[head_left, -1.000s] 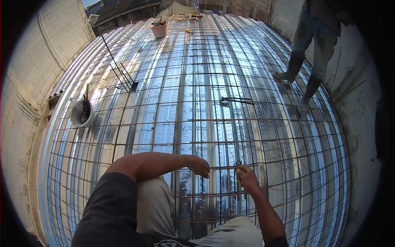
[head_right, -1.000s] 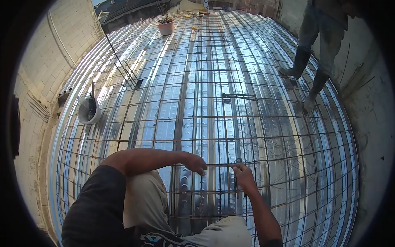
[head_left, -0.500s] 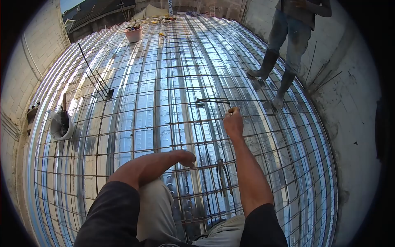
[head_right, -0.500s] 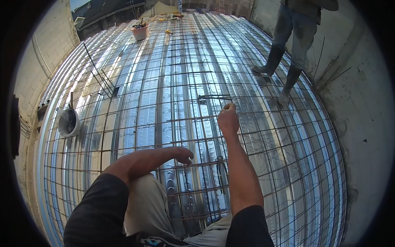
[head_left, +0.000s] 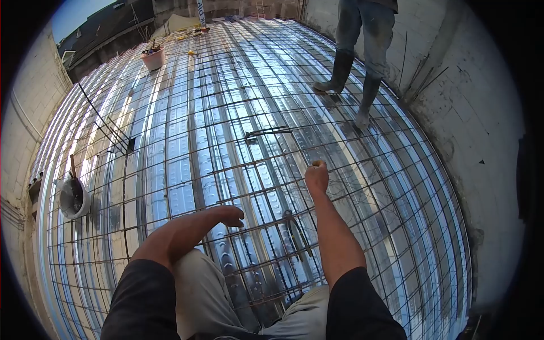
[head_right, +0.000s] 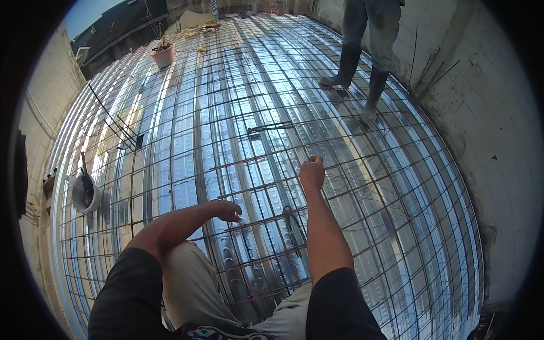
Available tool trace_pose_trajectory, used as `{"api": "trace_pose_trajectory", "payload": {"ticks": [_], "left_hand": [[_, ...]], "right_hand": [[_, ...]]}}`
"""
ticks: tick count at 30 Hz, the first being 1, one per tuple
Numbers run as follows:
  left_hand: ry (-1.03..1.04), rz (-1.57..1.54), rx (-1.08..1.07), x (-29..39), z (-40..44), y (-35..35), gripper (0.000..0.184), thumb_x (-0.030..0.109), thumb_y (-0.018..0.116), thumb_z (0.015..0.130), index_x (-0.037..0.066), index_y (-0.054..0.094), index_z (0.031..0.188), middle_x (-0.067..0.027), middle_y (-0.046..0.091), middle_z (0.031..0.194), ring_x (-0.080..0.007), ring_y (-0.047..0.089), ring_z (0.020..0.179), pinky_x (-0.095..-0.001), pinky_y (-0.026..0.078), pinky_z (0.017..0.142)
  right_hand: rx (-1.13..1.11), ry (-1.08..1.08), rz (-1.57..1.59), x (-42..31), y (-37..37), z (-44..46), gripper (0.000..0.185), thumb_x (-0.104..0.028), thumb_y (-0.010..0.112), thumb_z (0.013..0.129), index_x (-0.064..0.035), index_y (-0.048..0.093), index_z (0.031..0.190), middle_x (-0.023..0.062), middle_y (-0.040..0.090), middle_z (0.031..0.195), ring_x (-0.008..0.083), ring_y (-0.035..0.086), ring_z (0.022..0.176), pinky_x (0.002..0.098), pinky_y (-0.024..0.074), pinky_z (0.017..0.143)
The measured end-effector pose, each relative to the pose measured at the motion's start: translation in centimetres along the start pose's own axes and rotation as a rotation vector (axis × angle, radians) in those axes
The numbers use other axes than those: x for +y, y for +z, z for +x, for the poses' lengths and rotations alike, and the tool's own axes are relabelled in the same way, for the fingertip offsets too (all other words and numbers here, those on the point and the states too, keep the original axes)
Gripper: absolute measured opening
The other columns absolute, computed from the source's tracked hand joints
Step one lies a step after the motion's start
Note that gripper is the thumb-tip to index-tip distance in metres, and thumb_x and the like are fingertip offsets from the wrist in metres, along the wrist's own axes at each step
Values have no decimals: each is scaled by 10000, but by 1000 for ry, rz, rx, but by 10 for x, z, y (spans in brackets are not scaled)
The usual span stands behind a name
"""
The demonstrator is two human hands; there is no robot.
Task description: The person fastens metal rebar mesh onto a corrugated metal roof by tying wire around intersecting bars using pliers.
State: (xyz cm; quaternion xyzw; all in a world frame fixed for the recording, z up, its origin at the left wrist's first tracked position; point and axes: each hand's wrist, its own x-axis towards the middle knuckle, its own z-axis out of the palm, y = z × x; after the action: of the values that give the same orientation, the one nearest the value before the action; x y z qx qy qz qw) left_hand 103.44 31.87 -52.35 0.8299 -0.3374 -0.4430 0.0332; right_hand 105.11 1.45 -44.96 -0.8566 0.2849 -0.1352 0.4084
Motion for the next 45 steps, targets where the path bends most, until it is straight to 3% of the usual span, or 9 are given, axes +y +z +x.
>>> {"api": "trace_pose_trajectory", "payload": {"ticks": [8, 10, 17, 20, 23, 27, 37, 40, 45], "left_hand": [[36, -9, 84, -6, -14, 4, 523, 416, 581, 919, 36, 578, 1278, -199, 572, 1305, -346, 529, 1231, -415, 411, 1047], [54, -20, 89, -21, -7, 10, 516, 405, 579, 923, 35, 575, 1283, -199, 566, 1316, -347, 529, 1232, -419, 414, 1042], [21, -28, 29, -13, -17, 3, 520, 388, 585, 925, 33, 560, 1304, -203, 565, 1315, -340, 547, 1213, -407, 431, 1023], [21, -31, 35, -3, -19, 0, 522, 385, 588, 926, 29, 556, 1306, -202, 565, 1315, -337, 554, 1205, -403, 435, 1020], [43, -20, 50, -15, -9, 8, 530, 379, 589, 925, 20, 547, 1313, -202, 560, 1323, -337, 553, 1209, -405, 433, 1024], [1, -13, 55, -7, -17, 5, 573, 428, 583, 912, 24, 547, 1316, -200, 563, 1323, -345, 540, 1224, -405, 411, 1046], [-27, -27, 44, -5, -20, 2, 541, 416, 593, 901, 45, 573, 1293, -183, 578, 1306, -340, 528, 1236, -417, 417, 1038], [-49, 14, 27, -4, -20, -1, 547, 411, 607, 902, 51, 558, 1312, -176, 567, 1326, -337, 514, 1256, -415, 407, 1050], [-58, -10, 36, -1, -24, -2, 539, 401, 616, 897, 47, 566, 1301, -177, 563, 1332, -344, 512, 1255, -417, 407, 1049]], "right_hand": [[303, 440, 768, 53, -27, 54, 219, -63, 483, 837, 6, 549, 1035, 207, 628, 970, 331, 653, 874, 395, 522, 792], [435, 440, 675, 53, -46, 52, 160, -55, 500, 862, -6, 570, 997, 148, 626, 881, 233, 626, 660, 356, 476, 473], [284, 37, 262, 209, -5, 129, 153, -63, 533, 857, 8, 566, 988, 133, 604, 828, 236, 624, 685, 373, 487, 501], [250, 134, 134, 180, -38, 105, 140, -80, 538, 848, 14, 576, 945, 153, 617, 834, 262, 637, 674, 376, 489, 518], [375, 418, 591, 134, -41, 87, 189, -119, 542, 833, 35, 590, 931, 211, 660, 887, 319, 678, 714, 397, 530, 587], [13, 317, 588, 119, -46, 84, 258, -87, 537, 868, 3, 615, 1097, 101, 626, 768, 225, 627, 591, 316, 446, 423], [-218, 149, 656, -37, -55, 38, 493, -166, 563, 929, -44, 465, 1397, 47, 648, 992, 91, 579, 621, 230, 386, 435], [-248, 89, 635, -52, -51, 40, 501, -173, 555, 934, -42, 454, 1406, 41, 646, 1000, 88, 579, 622, 225, 378, 435], [-55, 26, 624, -51, -42, 35, 263, -133, 519, 929, 10, 554, 1148, 81, 637, 834, 116, 581, 587, 264, 401, 441]]}}
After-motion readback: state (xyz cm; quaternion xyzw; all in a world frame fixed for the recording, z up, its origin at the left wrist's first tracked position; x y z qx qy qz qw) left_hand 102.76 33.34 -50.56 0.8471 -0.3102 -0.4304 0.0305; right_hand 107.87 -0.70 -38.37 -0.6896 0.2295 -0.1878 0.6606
